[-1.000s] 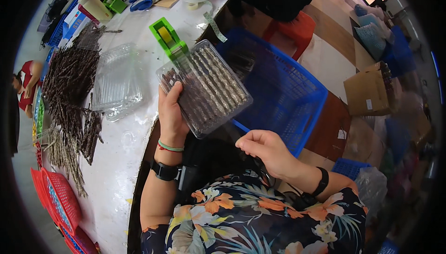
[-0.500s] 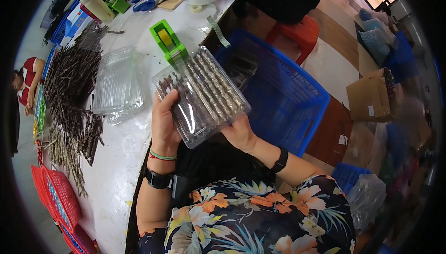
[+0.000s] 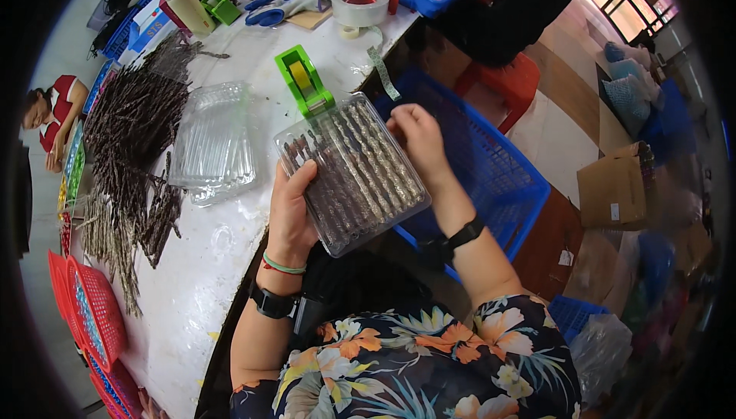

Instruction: The person arranges glittery decorative sticks into a clear plastic tray, placing them one by one. After filling the tray, the person closes the lid and places the packaged unit into a blue basket. The person then repeats the process with a new tray.

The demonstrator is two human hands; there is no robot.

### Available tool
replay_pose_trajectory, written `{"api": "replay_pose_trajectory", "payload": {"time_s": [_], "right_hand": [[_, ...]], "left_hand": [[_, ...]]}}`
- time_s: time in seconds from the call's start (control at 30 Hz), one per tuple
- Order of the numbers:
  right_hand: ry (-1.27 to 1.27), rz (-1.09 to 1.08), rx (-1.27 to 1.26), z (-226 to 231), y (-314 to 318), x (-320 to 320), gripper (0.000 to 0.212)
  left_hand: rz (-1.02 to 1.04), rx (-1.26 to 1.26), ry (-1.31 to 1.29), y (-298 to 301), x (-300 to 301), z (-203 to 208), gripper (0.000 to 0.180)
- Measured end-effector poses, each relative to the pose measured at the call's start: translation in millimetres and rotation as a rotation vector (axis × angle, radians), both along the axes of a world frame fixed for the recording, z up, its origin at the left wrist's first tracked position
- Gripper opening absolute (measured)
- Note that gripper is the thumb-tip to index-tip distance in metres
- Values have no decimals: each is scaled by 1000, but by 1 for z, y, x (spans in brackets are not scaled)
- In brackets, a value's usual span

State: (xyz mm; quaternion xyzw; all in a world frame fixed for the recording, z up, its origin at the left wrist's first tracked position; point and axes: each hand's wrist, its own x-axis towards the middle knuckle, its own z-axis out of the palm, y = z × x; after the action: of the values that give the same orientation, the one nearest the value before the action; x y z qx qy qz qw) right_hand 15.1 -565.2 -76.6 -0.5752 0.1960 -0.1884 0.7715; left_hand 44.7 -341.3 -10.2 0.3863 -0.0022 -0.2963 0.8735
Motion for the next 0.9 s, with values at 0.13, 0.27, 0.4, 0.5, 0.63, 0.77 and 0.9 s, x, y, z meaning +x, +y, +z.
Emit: {"api": "replay_pose_trajectory", "payload": {"time_s": [0.13, 0.27, 0.4, 0.5, 0.63, 0.77, 0.9], "right_hand": [[-46, 298, -149, 59, -18, 21, 20], [-14, 380, -587, 91, -8, 49, 22], [33, 602, -781, 104, 1, 77, 23], [19, 686, -773, 102, -4, 81, 23], [6, 626, -795, 99, -1, 75, 22], [11, 612, -809, 104, 3, 72, 21], [-24, 608, -735, 94, 0, 75, 17]], "left_hand": [[-6, -5, 0, -1, -1, -1, 41], [-2, 0, -8, -2, -2, -2, 42], [-2, 12, -11, -2, -3, -2, 43], [2, 6, -24, -3, -2, -6, 44], [-5, -8, -35, -3, -7, -3, 45], [-18, -15, -69, 0, -24, -2, 44], [-46, 10, -153, 4, -44, -3, 51]]}}
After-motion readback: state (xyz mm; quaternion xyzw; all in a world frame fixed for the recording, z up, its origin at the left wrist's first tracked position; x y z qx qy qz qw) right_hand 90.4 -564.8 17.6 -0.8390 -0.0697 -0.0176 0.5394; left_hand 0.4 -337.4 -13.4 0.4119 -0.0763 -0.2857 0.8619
